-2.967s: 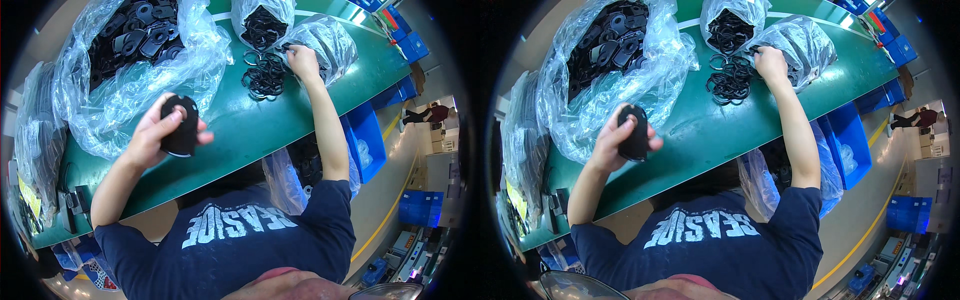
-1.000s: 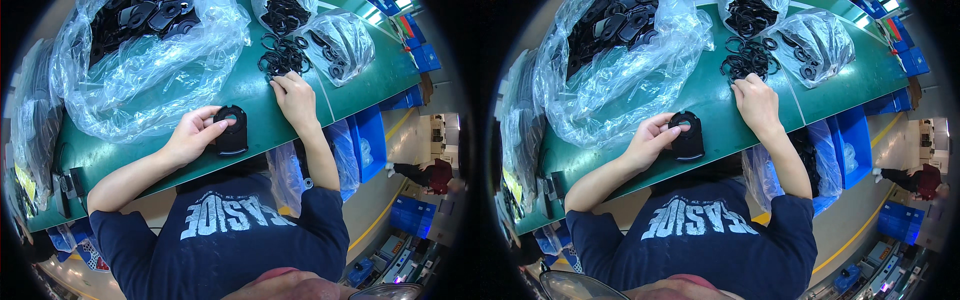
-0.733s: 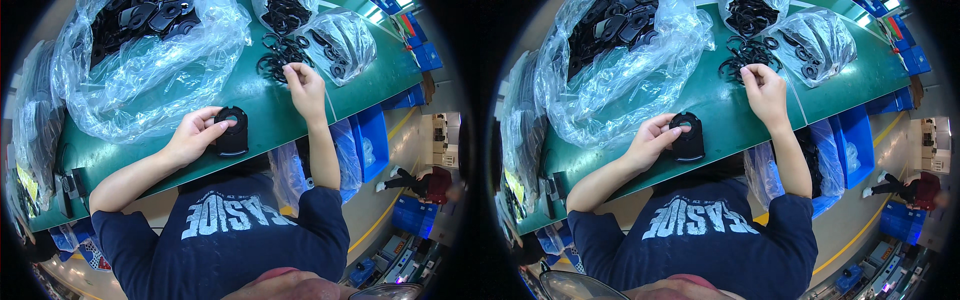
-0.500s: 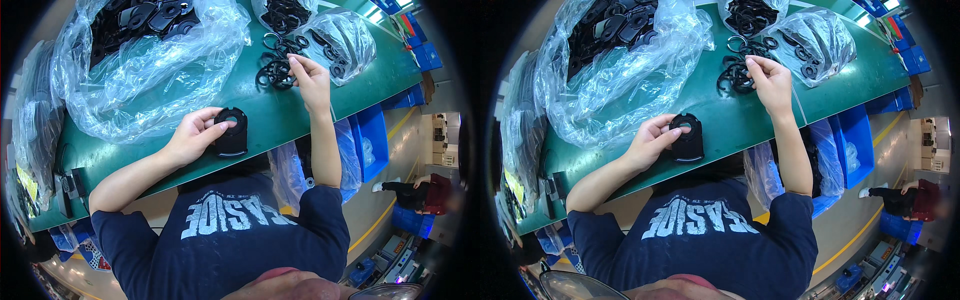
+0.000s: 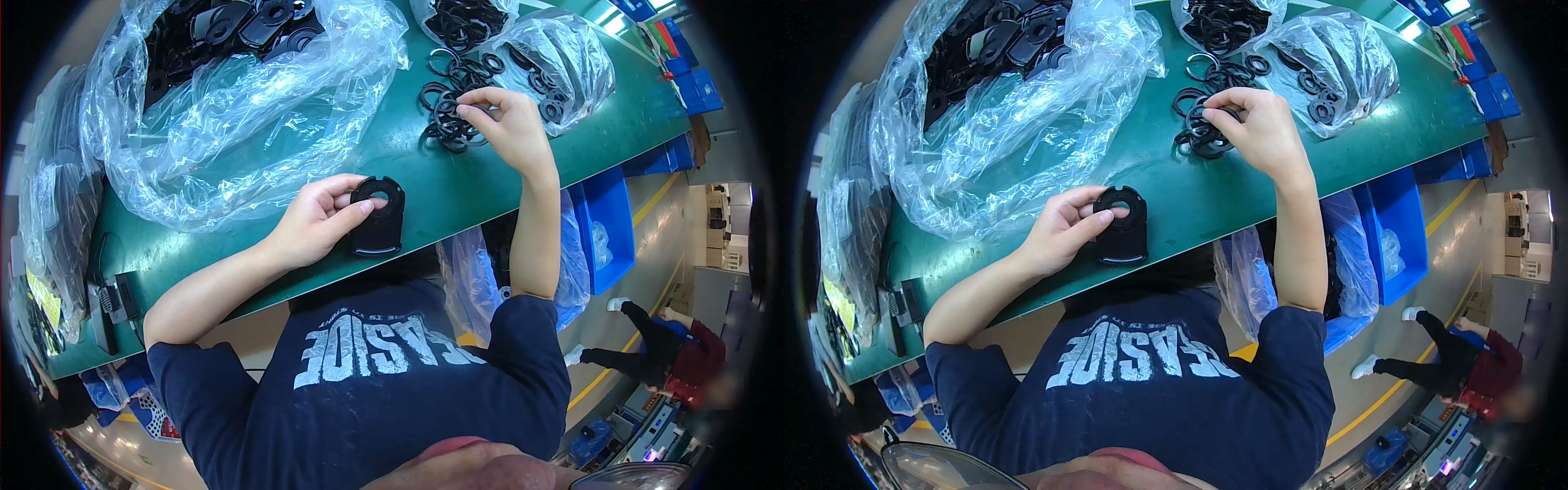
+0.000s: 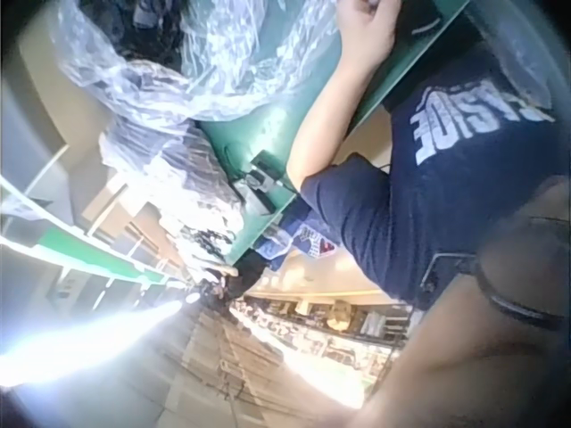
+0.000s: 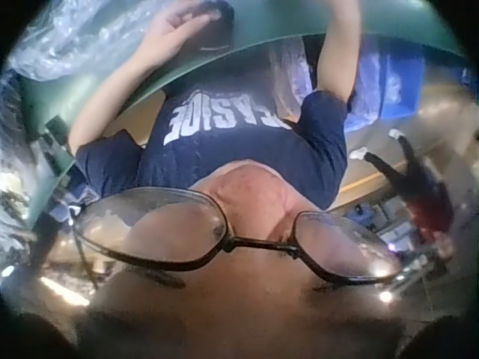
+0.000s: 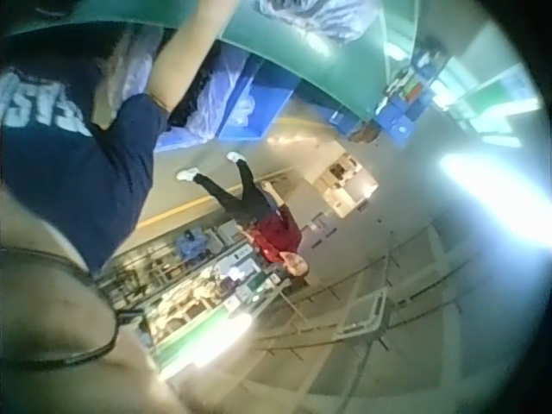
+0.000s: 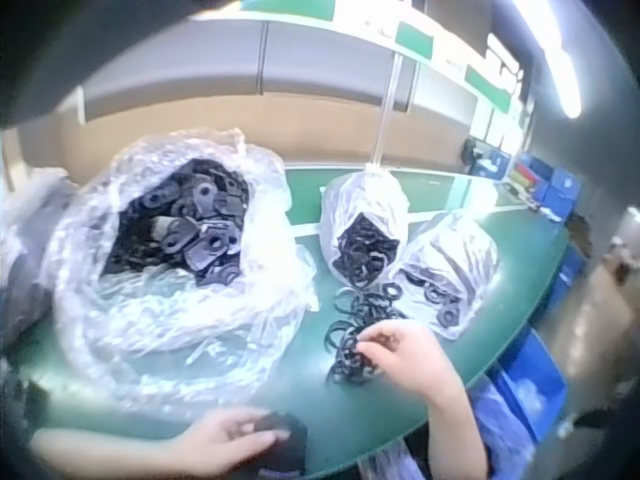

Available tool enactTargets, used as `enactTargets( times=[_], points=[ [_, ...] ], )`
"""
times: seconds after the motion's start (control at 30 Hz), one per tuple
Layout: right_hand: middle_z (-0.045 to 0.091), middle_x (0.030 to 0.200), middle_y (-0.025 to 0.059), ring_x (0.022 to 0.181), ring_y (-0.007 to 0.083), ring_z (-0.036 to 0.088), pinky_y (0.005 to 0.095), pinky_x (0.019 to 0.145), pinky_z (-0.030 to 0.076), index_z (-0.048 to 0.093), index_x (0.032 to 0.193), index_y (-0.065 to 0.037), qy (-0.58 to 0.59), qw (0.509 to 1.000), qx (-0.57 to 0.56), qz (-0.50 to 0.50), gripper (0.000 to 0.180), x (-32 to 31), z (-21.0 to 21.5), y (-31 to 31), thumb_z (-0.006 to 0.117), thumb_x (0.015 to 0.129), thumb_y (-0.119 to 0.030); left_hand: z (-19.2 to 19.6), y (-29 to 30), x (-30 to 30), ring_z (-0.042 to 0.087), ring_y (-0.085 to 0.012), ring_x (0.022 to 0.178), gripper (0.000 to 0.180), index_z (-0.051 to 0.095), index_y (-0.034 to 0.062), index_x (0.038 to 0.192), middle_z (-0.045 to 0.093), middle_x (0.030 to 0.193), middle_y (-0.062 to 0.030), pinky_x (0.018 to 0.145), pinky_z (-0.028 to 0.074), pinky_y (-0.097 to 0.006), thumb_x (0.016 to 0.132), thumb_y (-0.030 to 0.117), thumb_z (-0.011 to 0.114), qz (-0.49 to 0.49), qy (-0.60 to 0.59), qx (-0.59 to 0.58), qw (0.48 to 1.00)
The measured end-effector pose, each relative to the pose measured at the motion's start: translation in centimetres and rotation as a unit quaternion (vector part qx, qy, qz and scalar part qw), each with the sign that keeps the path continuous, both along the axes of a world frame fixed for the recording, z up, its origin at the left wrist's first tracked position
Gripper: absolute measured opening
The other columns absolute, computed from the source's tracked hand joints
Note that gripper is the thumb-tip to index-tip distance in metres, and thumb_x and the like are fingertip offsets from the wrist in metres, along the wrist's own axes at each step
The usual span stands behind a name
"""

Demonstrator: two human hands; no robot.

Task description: Assembling small components by fitting a rubber ring onto a circular slot in a plastic base.

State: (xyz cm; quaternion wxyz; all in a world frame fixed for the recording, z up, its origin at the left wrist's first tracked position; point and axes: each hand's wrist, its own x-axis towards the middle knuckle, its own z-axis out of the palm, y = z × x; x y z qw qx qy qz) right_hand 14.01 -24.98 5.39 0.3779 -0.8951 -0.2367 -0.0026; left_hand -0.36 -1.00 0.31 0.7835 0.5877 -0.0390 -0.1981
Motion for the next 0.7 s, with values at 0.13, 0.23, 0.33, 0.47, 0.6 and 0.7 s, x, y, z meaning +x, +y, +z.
enactTargets(
  times=[0.13,0.23,0.33,0.47,0.6,0.7],
  points=[
    [0.067,0.077,0.0141,0.062,0.0194,0.062,0.0282,0.060,0.048,0.068,0.090,-0.001,-0.064,0.996,-0.061,0.006,0.016,0.1,0.5,-0.7,0.066,0.077,-0.010,0.1,0.0,-0.1,0.059,-0.0090,0.089,0.029,0.051,-0.0046,0.117,0.064,0.103,-0.0096,0.081,0.047,-0.023,0.090,0.007,0.054,0.005,0.009,-0.006,1.000],
    [0.066,0.078,0.0173,0.066,0.0237,0.063,0.0308,0.063,0.048,0.068,0.091,0.000,-0.069,0.992,-0.067,0.076,0.017,0.9,0.9,-1.4,0.064,0.077,-0.010,0.2,0.0,0.0,0.059,-0.0091,0.090,0.029,0.051,-0.0048,0.116,0.063,0.103,-0.0100,0.081,0.047,-0.023,0.090,0.007,0.053,-0.010,0.005,0.001,1.000],
    [0.066,0.078,0.0171,0.066,0.0236,0.063,0.0310,0.063,0.048,0.068,0.092,0.000,-0.027,0.993,-0.085,0.078,0.018,1.5,1.0,-2.0,0.063,0.078,-0.010,0.2,0.0,0.0,0.059,-0.0092,0.091,0.029,0.051,-0.0051,0.116,0.063,0.104,-0.0102,0.082,0.047,-0.023,0.090,0.007,0.053,-0.010,0.007,-0.001,1.000],
    [0.067,0.077,0.0140,0.064,0.0190,0.061,0.0287,0.062,0.047,0.067,0.093,0.001,-0.001,0.998,-0.059,0.013,0.019,1.2,0.3,-2.7,0.062,0.078,-0.010,0.3,0.0,0.1,0.059,-0.0094,0.092,0.029,0.050,-0.0053,0.117,0.063,0.104,-0.0103,0.083,0.047,-0.024,0.090,0.007,0.053,-0.015,-0.004,0.012,1.000],
    [0.068,0.080,0.0083,0.064,0.0119,0.058,0.0254,0.061,0.047,0.067,0.095,0.004,0.130,0.991,0.013,0.028,0.022,0.8,-0.7,-3.6,0.063,0.078,-0.010,0.1,0.2,-0.1,0.059,-0.0094,0.092,0.030,0.050,-0.0051,0.117,0.063,0.105,-0.0104,0.083,0.047,-0.024,0.090,0.007,0.053,-0.015,-0.005,0.013,1.000],
    [0.062,0.074,0.0019,0.054,0.0030,0.045,0.0176,0.046,0.032,0.067,0.100,0.000,0.200,0.973,0.114,-0.025,0.021,-0.2,-0.8,-5.1,0.059,0.085,-0.011,0.3,0.0,0.0,0.059,-0.0094,0.092,0.030,0.050,-0.0049,0.118,0.063,0.105,-0.0107,0.083,0.047,-0.024,0.090,0.007,0.053,-0.022,0.014,-0.001,1.000]
  ],
)
